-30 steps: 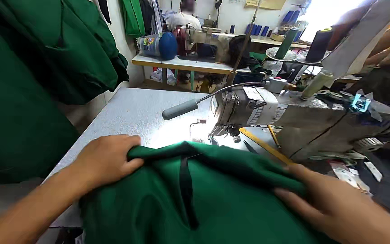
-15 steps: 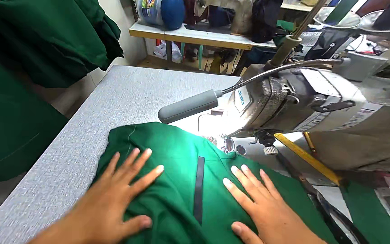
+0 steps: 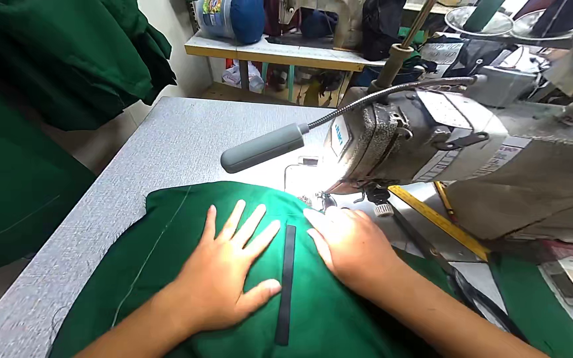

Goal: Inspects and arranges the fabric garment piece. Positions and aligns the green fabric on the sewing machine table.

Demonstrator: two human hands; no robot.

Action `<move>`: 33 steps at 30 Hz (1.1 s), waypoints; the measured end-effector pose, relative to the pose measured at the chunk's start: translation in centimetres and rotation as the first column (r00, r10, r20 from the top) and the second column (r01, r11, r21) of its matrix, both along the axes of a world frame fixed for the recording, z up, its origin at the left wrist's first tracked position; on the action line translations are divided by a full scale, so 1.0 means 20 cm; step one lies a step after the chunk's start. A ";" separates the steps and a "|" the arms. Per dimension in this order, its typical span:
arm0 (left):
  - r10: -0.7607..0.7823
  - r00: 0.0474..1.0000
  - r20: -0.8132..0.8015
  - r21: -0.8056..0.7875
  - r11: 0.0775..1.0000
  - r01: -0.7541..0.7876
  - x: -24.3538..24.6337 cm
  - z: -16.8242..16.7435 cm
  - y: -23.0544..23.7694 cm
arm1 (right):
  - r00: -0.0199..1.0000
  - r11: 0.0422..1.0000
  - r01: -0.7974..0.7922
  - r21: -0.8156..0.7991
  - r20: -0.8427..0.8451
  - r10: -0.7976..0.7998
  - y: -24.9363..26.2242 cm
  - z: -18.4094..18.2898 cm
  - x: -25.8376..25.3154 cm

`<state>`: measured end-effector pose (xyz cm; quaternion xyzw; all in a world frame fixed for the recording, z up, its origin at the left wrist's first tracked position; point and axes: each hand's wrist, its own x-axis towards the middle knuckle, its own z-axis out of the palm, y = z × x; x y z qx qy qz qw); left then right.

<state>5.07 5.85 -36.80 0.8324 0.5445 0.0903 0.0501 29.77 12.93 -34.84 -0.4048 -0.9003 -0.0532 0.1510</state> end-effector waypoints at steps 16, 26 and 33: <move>-0.036 0.998 0.054 -0.191 0.981 0.046 -0.02 0.06 -0.22 | 0.914 0.794 -0.394 -0.462 -0.291 0.284 0.00 0.13 0.27; -0.029 0.999 0.017 -0.263 0.964 0.032 -0.02 0.08 -0.23 | 0.985 0.841 0.093 -0.533 0.171 0.000 -0.11 0.38 0.89; -0.038 0.994 0.100 -0.193 0.979 0.057 -0.04 0.09 -0.20 | 0.967 0.893 0.239 -0.382 0.179 -0.183 -0.19 0.36 0.66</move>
